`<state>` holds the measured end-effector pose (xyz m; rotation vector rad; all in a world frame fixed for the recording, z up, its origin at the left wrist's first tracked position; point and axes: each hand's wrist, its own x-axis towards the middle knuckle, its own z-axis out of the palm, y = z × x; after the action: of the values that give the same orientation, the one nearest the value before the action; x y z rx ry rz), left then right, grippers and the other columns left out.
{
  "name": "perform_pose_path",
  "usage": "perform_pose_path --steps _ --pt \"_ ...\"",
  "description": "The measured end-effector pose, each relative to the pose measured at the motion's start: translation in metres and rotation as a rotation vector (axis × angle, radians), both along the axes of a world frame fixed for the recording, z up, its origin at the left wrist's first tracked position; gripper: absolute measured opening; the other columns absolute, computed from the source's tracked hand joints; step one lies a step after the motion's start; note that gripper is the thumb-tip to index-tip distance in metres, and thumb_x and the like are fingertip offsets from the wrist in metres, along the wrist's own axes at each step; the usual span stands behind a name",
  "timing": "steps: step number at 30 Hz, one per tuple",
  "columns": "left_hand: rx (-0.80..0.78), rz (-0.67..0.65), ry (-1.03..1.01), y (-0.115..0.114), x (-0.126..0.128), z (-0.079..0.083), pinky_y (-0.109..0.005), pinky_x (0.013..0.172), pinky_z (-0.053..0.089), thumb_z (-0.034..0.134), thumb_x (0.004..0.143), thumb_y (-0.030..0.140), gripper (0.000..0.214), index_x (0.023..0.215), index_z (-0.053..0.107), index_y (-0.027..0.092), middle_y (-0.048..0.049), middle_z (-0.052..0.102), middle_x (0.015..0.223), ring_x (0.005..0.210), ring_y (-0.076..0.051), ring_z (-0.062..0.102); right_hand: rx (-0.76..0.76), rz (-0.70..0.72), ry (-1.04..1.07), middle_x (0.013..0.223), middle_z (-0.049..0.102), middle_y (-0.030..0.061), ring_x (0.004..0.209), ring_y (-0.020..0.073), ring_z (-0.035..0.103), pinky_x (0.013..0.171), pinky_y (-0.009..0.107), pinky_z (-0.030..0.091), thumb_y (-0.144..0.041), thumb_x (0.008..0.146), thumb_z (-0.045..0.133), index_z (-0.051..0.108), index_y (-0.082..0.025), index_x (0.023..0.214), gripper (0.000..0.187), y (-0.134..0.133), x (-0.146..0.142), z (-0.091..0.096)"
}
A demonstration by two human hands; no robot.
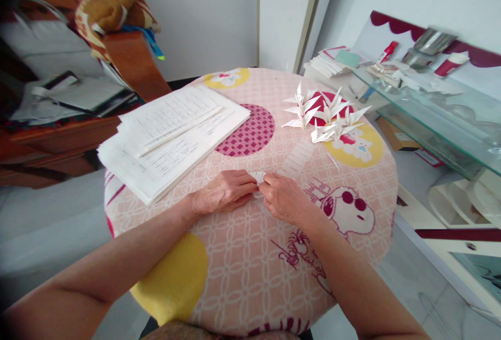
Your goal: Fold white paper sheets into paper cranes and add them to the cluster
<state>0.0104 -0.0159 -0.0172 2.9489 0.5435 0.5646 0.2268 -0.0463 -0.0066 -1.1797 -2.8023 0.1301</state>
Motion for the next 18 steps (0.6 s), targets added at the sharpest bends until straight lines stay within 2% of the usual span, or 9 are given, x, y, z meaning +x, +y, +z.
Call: perform_pose_path --steps 5,13,18 --pt "-0.063 0.010 -0.023 0.0007 -0.0027 -0.0002 -0.030 0.073 0.047 0.050 0.090 0.014 0.014 0.093 0.064 0.014 -0.0083 0.065 0.088 0.083 -0.019 0.061 -0.001 -0.002 -0.029 0.089 0.062 0.0095 0.084 0.0199 0.056 0.071 0.030 0.042 -0.006 0.087 0.052 0.065 -0.014 0.083 0.016 0.0001 -0.0019 0.0025" --pt "-0.071 -0.005 -0.076 0.0023 -0.0054 -0.0034 -0.029 0.073 0.047 0.048 0.098 0.024 0.021 0.090 0.066 0.015 -0.0084 0.067 0.088 0.083 -0.018 0.062 -0.015 -0.052 0.109 0.084 0.061 0.0069 0.078 0.0174 0.054 0.069 0.028 0.038 -0.005 0.085 0.052 0.062 -0.015 0.077 0.016 0.0030 -0.0007 -0.0029" --pt "-0.044 0.035 -0.061 0.0006 -0.0043 -0.0039 -0.028 0.070 0.046 0.041 0.101 0.023 0.031 0.088 0.068 0.015 -0.0080 0.067 0.085 0.079 -0.017 0.061 -0.073 -0.114 0.180 0.076 0.058 0.0041 0.073 0.0161 0.052 0.067 0.028 0.035 -0.003 0.084 0.053 0.060 -0.016 0.070 0.020 0.0027 -0.0004 0.0033"
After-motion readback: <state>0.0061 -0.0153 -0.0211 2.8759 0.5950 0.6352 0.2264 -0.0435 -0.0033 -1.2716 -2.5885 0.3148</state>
